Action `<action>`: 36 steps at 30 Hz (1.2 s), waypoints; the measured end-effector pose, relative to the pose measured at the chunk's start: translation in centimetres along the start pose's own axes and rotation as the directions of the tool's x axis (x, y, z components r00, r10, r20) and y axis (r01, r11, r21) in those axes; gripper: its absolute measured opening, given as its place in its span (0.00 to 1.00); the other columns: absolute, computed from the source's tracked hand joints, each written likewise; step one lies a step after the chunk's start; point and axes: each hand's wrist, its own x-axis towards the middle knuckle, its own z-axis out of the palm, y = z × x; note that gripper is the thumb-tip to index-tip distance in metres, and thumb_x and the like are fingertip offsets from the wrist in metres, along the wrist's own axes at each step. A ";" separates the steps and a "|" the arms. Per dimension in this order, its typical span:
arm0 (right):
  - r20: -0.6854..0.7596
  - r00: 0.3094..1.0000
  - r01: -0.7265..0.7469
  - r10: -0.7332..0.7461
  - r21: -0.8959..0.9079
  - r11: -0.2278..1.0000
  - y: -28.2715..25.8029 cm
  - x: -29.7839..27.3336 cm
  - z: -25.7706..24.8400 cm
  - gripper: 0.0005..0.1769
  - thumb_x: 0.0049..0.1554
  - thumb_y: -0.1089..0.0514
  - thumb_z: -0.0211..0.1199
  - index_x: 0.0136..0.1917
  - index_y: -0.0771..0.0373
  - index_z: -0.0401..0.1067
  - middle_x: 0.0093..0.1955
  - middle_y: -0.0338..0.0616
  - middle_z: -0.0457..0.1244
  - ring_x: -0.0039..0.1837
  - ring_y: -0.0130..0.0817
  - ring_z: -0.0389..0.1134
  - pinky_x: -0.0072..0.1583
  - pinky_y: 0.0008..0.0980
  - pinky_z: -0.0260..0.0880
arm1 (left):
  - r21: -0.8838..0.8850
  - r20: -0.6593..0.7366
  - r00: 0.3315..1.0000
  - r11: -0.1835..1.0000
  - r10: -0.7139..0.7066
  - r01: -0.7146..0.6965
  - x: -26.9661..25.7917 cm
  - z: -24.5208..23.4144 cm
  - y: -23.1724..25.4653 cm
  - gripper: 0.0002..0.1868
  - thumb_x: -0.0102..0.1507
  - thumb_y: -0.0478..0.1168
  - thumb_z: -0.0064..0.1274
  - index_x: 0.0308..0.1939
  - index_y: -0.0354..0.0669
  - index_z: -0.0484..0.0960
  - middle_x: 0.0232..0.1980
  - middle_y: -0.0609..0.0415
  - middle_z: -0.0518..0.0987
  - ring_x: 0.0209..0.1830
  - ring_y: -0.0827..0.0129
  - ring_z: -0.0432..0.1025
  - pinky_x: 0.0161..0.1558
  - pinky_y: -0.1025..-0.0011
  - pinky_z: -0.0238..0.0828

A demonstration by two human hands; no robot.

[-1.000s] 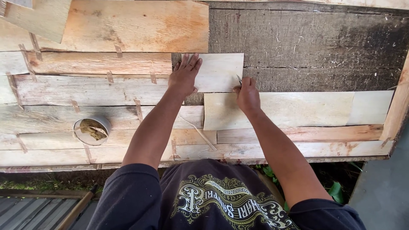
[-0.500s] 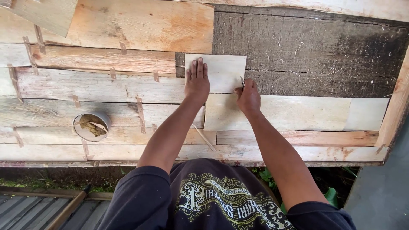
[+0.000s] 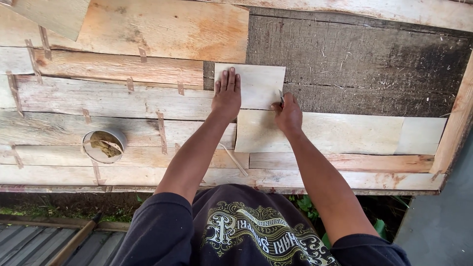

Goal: Cutting thin wood veneers with a utility knife and arranging them on a wooden surface

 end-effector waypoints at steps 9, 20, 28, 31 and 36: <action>-0.007 0.999 0.036 -0.036 0.013 0.999 -0.1 -0.2 -0.7 0.23 0.63 0.45 0.67 0.55 0.60 0.58 0.52 0.55 0.59 0.54 0.73 0.68 0.52 0.66 0.71 | -0.032 -0.019 0.999 0.999 0.032 -0.032 -1.0 -1.2 0.0 0.41 0.69 0.26 0.32 0.84 0.39 0.32 0.85 0.45 0.23 0.85 0.47 0.20 0.81 0.46 0.25; -0.005 1.000 -0.007 0.007 0.032 0.999 -0.6 -0.5 -0.7 0.24 0.60 0.45 0.69 0.55 0.59 0.59 0.55 0.57 0.60 0.57 0.72 0.67 0.56 0.65 0.72 | -0.035 -0.050 0.971 0.971 0.233 -0.235 1.1 -0.9 -5.7 0.43 0.66 0.24 0.43 0.84 0.46 0.47 0.86 0.50 0.34 0.85 0.50 0.35 0.79 0.51 0.46; -0.035 0.999 -0.007 0.009 0.060 0.998 -0.7 -0.6 -0.6 0.23 0.61 0.48 0.69 0.55 0.60 0.59 0.56 0.58 0.60 0.57 0.72 0.68 0.56 0.65 0.73 | -0.061 -0.028 0.953 0.951 0.302 -0.304 0.8 -1.9 -7.0 0.42 0.65 0.24 0.40 0.83 0.53 0.52 0.86 0.60 0.37 0.85 0.55 0.40 0.78 0.51 0.54; -0.036 0.998 -0.042 0.044 0.048 0.998 -1.4 -0.8 -1.2 0.23 0.60 0.47 0.69 0.55 0.59 0.59 0.56 0.58 0.60 0.58 0.70 0.68 0.57 0.63 0.72 | -0.327 -0.158 0.933 0.875 0.323 -0.358 0.2 -2.2 -7.1 0.36 0.68 0.27 0.41 0.81 0.47 0.58 0.85 0.51 0.45 0.83 0.47 0.43 0.79 0.50 0.49; -0.018 0.995 -0.094 0.097 0.098 0.991 -0.9 -1.0 -1.3 0.22 0.63 0.45 0.66 0.54 0.60 0.60 0.53 0.55 0.61 0.57 0.66 0.69 0.56 0.63 0.71 | -0.610 -0.328 0.930 0.714 0.166 -0.343 -0.6 -2.0 -7.4 0.30 0.71 0.31 0.42 0.77 0.59 0.67 0.81 0.56 0.59 0.81 0.57 0.52 0.79 0.53 0.49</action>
